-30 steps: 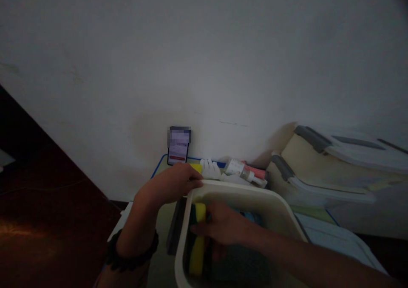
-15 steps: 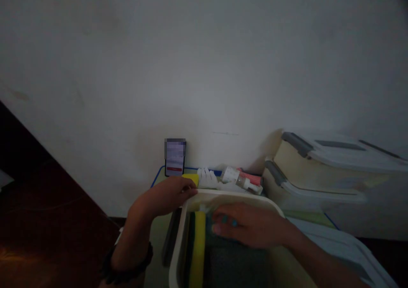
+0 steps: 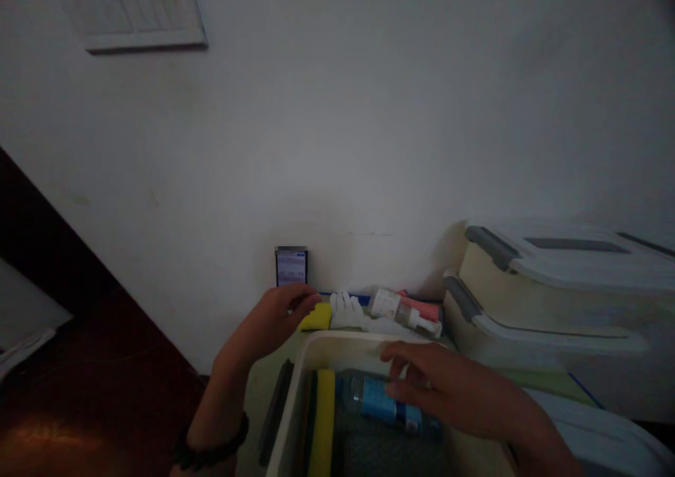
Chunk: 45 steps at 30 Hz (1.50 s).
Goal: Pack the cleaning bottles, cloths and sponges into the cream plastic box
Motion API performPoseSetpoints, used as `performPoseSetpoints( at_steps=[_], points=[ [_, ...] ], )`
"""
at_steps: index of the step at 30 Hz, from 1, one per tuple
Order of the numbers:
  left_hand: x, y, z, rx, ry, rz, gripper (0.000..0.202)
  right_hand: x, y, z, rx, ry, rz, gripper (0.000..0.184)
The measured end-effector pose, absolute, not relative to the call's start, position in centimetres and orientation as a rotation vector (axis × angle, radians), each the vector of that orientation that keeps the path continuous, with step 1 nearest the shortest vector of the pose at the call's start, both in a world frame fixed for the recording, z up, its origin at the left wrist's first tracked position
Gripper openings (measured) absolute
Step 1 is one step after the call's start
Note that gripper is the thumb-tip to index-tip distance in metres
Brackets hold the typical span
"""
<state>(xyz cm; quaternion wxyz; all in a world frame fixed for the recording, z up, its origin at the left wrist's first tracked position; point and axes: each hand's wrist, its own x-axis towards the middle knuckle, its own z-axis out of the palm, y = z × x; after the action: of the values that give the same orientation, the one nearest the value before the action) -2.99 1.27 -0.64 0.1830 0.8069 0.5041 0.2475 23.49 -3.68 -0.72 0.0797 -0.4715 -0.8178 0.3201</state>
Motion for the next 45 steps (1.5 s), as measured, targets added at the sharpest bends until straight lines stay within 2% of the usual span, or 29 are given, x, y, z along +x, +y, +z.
performPoseSetpoints(
  at_steps=[12, 23, 27, 32, 37, 42, 45],
  points=[
    [-4.2, 5.4, -7.0, 2.175, 1.453, 0.667, 0.037, 25.1, -3.0, -1.4, -1.407, -2.405, 1.11, 0.044],
    [-4.2, 6.3, -10.7, 2.146, 1.489, 0.5, 0.051, 24.6, -2.7, -1.5, -1.403, -2.401, 1.133, 0.041],
    [-4.1, 6.1, -9.2, 2.141, 1.573, 0.632, 0.055, 24.6, -2.8, -1.7, -1.387, -2.414, 1.115, 0.04],
    [-3.6, 4.3, -4.8, 2.114, 1.647, 0.777, 0.062, 24.7, -2.8, -1.7, -1.34, -2.385, 1.096, 0.038],
    [-1.9, 0.7, -0.6, 2.224, 1.42, 0.959, 0.041, 24.7, -3.3, -0.5, -1.223, -2.278, 0.981, 0.031],
    [-0.1, -3.4, 1.7, 2.35, 1.177, 0.853, 0.029, 23.7, -5.5, 0.5, -1.155, -2.076, 0.661, 0.047],
    [0.9, -4.9, 2.2, 2.35, 0.987, 0.807, 0.023, 22.9, -6.9, 1.0, -1.06, -2.033, 0.554, 0.043]
  ],
)
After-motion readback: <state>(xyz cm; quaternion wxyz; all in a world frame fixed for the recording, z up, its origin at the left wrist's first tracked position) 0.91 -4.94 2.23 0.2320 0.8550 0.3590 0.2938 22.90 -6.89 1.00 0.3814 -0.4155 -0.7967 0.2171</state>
